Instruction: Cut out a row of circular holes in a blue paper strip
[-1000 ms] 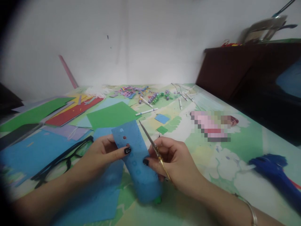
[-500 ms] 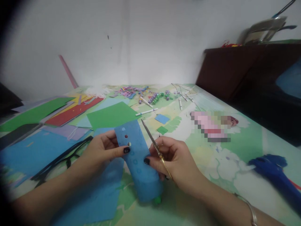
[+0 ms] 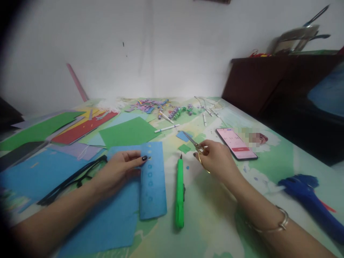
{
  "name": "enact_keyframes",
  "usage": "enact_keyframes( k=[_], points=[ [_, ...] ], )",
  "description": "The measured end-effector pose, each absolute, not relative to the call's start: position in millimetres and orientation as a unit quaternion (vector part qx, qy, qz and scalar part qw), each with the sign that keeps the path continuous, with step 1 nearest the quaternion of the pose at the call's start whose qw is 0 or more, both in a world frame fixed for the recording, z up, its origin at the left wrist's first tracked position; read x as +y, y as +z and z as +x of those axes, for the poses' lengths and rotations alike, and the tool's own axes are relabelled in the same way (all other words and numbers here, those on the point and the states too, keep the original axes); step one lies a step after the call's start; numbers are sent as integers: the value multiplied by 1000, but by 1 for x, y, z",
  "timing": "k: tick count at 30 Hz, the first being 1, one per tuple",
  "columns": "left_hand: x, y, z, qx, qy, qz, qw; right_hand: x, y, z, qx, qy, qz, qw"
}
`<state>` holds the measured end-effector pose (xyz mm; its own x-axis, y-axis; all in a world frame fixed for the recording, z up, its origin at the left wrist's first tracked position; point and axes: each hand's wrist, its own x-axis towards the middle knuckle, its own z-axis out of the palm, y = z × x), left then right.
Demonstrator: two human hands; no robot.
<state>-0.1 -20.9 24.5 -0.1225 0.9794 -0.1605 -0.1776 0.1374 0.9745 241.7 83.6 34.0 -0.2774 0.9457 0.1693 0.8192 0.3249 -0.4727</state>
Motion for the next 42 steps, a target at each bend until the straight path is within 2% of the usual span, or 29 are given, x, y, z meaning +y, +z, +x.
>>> enact_keyframes(
  k=[1, 4, 10, 13, 16, 20, 23, 27, 31, 34, 38, 42],
  points=[
    [-19, 21, -1, 535, 528, 380, 539, 90, 33, 246, -804, 77, -568, 157],
    [-16, 14, -2, 564, 502, 390, 527, 104, 30, 256, -807, 38, -579, 110],
    [-20, 12, -3, 635, 408, 470, 458, 105, 28, 263, -835, -10, -538, 114],
    [-24, 16, -4, 657, 361, 530, 396, 90, 26, 253, -893, 0, -427, 145],
    [-29, 21, -5, 650, 311, 596, 354, 71, 24, 241, -973, 29, -183, 136],
    [-34, 27, -8, 605, 227, 687, 332, 61, 24, 235, -982, -38, -131, 128],
    [-38, 30, -9, 560, 120, 770, 282, 66, 22, 237, -978, -48, -126, 157],
    [-42, 32, -5, 522, 48, 824, 216, 75, 20, 243, -950, -9, -157, 271],
    [-43, 29, 3, 458, 57, 877, 134, 74, 27, 245, -864, 71, -272, 418],
    [-43, 21, 13, 429, 63, 898, 80, 69, 31, 244, -768, 249, -333, 486],
    [-51, 8, 31, 375, 91, 920, -62, 68, 23, 237, -658, 495, -300, 482],
    [-65, -3, 45, 409, 159, 888, -139, 69, 12, 225, -598, 596, -313, 435]
  ],
)
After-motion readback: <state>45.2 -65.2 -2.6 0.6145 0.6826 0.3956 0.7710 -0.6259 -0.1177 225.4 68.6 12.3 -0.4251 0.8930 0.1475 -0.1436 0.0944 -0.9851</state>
